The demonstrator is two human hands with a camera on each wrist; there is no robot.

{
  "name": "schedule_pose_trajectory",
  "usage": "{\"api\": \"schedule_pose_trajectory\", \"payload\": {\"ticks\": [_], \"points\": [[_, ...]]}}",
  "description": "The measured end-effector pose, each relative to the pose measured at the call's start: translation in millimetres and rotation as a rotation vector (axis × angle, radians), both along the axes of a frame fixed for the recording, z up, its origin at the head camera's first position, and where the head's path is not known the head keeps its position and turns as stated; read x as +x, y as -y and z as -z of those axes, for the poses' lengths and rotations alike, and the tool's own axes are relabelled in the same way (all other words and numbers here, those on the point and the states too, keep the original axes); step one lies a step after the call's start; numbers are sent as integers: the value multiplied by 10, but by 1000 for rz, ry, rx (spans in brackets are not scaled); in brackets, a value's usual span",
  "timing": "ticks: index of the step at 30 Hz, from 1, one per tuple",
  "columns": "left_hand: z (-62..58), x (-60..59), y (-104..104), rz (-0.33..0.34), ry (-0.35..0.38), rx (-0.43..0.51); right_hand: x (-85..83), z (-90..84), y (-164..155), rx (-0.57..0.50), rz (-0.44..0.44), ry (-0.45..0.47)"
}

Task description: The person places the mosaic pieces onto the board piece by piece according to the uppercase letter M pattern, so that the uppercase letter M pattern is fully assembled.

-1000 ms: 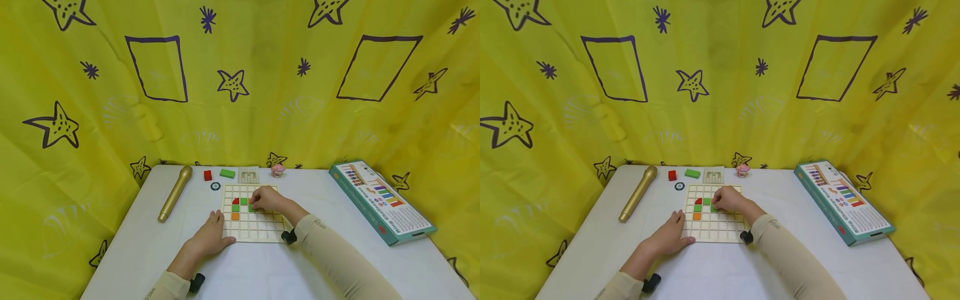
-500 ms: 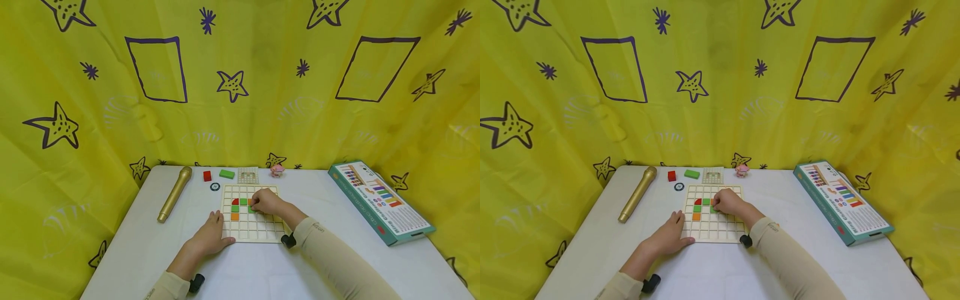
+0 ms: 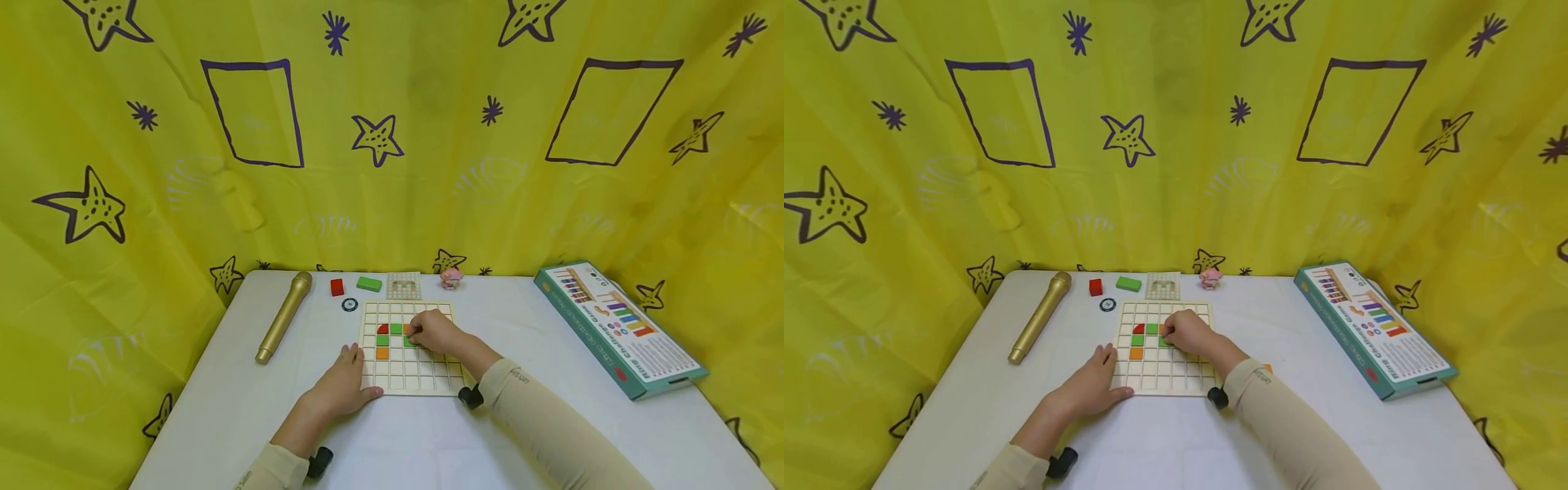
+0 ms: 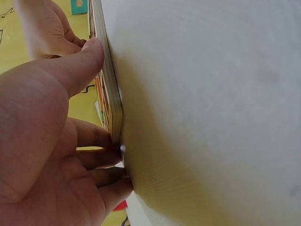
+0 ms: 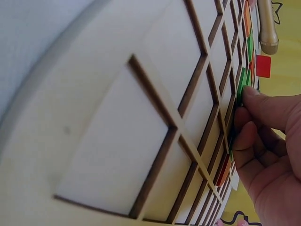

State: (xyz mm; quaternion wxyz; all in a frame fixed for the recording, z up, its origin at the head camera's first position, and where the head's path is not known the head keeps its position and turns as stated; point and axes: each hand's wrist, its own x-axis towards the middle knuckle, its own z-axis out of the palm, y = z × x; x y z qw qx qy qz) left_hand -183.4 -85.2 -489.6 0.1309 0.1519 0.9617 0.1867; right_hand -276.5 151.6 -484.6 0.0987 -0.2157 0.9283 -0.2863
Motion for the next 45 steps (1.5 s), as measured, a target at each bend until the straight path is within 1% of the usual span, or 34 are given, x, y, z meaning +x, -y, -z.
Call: {"api": "schedule_pose_trajectory", "payload": {"ticks": [4, 9, 12, 15, 17, 19, 22, 25, 29, 36, 45], "points": [[21, 2, 1, 4, 4, -2, 25, 10, -18, -25, 23, 26], [47, -10, -3, 1, 6, -8, 22, -5, -130, -89, 48, 71], [43, -16, -10, -11, 9, -15, 2, -59, -242, -110, 69, 69], [43, -23, -15, -17, 7, -19, -6, -144, -370, -116, 87, 61], [46, -22, -12, -17, 5, -22, -3, -206, -451, -123, 101, 72], [47, -22, -6, -13, 2, -20, 5, -262, -522, -120, 118, 82], [42, -20, 0, -11, 0, -16, 18, -302, -624, -110, 148, 90], [34, -17, 1, -11, -1, -16, 40, -306, -722, -95, 168, 93], [16, -6, -7, -10, 3, -13, 75, -301, -845, -74, 178, 105], [4, 6, -22, -14, 1, -6, 147, -331, -1008, -31, 186, 99], [25, -4, -10, -10, 3, -4, 284, -317, -1187, -28, 206, 152]]}}
